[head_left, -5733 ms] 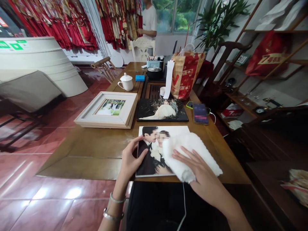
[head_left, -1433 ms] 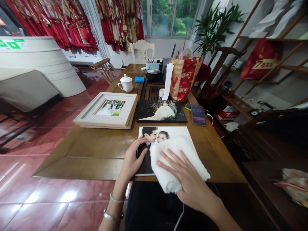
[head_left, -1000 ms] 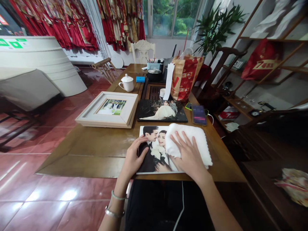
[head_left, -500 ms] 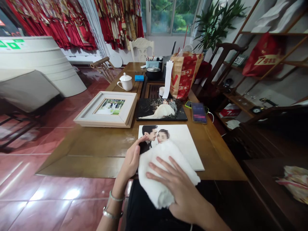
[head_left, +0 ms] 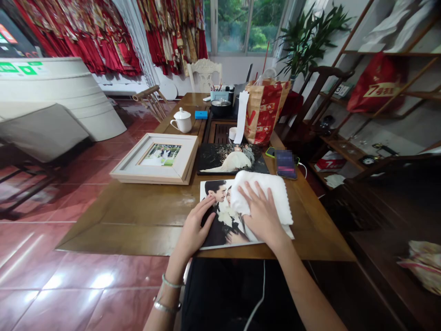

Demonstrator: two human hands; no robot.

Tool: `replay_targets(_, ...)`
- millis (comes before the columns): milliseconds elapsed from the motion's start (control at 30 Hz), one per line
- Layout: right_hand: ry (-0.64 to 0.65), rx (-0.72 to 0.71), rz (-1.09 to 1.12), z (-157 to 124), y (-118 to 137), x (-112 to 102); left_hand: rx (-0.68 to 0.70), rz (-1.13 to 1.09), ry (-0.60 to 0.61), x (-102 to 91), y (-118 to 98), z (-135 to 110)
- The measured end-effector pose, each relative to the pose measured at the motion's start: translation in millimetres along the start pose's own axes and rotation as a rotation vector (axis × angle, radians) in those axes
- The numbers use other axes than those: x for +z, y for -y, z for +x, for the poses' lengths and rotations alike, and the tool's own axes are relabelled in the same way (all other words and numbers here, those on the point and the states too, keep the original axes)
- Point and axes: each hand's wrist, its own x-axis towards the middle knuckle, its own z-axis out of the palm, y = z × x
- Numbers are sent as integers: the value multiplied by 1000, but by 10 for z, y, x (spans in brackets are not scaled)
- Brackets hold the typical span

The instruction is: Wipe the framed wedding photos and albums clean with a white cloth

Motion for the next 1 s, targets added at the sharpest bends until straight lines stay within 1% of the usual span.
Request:
replay_targets(33,18,-42,-9,-9,73,17,-2,-2,-3,-1,-2,1)
replay_targets(100,62,-146,4,-120,215,35,3,-19,-8,-3,-8,5)
replay_targets(167,118,-237,46,-327,328,14,7,-49,-9,-7,-7,12)
replay_targets(233,200,-305,99,-566,386,-54,-2,-81,-5,-11,7,20)
replay_targets(333,336,-371,186,-836,338,-210,-36,-110,4,-19,38,29)
replay_targets(400,375,-372,237,-892,214,-298,-48,-116,8,-28,50,31)
replay_targets(433,369,-355,253,-880,131,-326,-50,-116,9,-32,50,31)
replay_targets(500,304,-287,251,-788,-53,-337,-47,-113,6,-41,42,32)
replay_targets(600,127,-116,175,-569,-277,-265,-38,-101,-10,-40,25,44)
replay_targets(667,37,-26,106,-435,-326,-189,-36,-93,-11,-28,22,63)
replay_targets(733,1,4,42,-352,-279,-114,-35,-90,-8,-7,31,85)
replay_targets(833,11,-49,-8,-342,-82,-24,-40,-83,-36,27,57,113)
replay_targets(900,41,-134,1,-402,79,11,-46,-87,-49,36,67,117)
replay_targets(1000,131,-290,53,-546,269,8,-41,-119,-14,20,59,102)
